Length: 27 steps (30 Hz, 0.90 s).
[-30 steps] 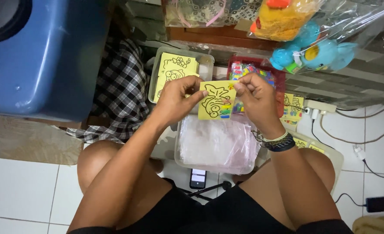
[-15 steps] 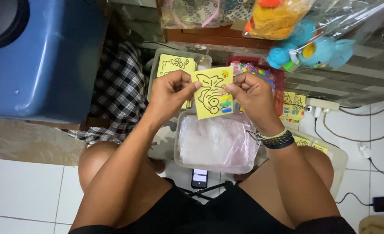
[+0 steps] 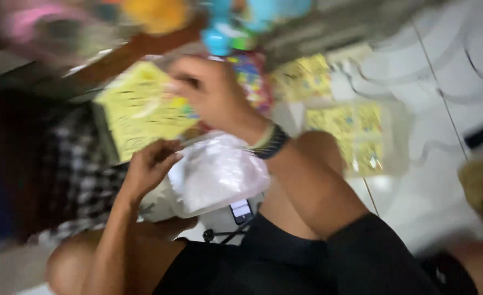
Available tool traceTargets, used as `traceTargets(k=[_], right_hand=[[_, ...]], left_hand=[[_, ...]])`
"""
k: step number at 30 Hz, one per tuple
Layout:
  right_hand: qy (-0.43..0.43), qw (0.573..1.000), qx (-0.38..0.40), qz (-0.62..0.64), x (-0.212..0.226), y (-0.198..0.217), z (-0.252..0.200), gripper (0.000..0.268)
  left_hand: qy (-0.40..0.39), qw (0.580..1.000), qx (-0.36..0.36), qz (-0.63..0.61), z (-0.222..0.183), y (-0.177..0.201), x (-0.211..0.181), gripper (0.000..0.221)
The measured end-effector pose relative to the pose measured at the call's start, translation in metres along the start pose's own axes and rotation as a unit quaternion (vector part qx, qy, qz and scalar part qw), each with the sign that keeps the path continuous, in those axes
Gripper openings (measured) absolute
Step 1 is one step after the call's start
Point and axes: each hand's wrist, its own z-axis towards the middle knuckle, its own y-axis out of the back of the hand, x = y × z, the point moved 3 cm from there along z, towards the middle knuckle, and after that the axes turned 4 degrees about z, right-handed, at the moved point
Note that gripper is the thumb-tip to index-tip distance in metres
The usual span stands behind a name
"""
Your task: Packing small illustrated cards and colorful plastic pieces into clear plastic bags.
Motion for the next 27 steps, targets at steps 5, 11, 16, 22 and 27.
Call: traceTargets(k=[5,11,16,22,27], right_hand=[[0.053,0.997,-0.063,0.011,0.041,0.060,0.004,0.007],[0.053,0.990,-0.129,0.026,0.046,0.133,-0.011,0.006],[-0.015,0.983,-0.181,-0.023,-0.046,0.212,-0.088,0.015],[-0.199,0.887,-0.367,-0.196,-0.223,0.270,-0.344,0.016],[-0.470,0.770,-0.385,-0.196,-0.255,0.295,-0.508,0.017]], left_hand=[[-0.042,0.973,0.095,0.206,-0.008,-0.075,0.031,0.061],[-0.065,0.947,0.055,0.310,-0.016,-0.102,0.024,0.064],[-0.090,0.939,0.018,0.332,-0.016,-0.109,0.017,0.059],[-0.062,0.933,0.015,0.354,-0.024,-0.121,0.002,0.059],[-0.089,0.933,-0.031,0.348,-0.026,-0.129,-0.016,0.055]])
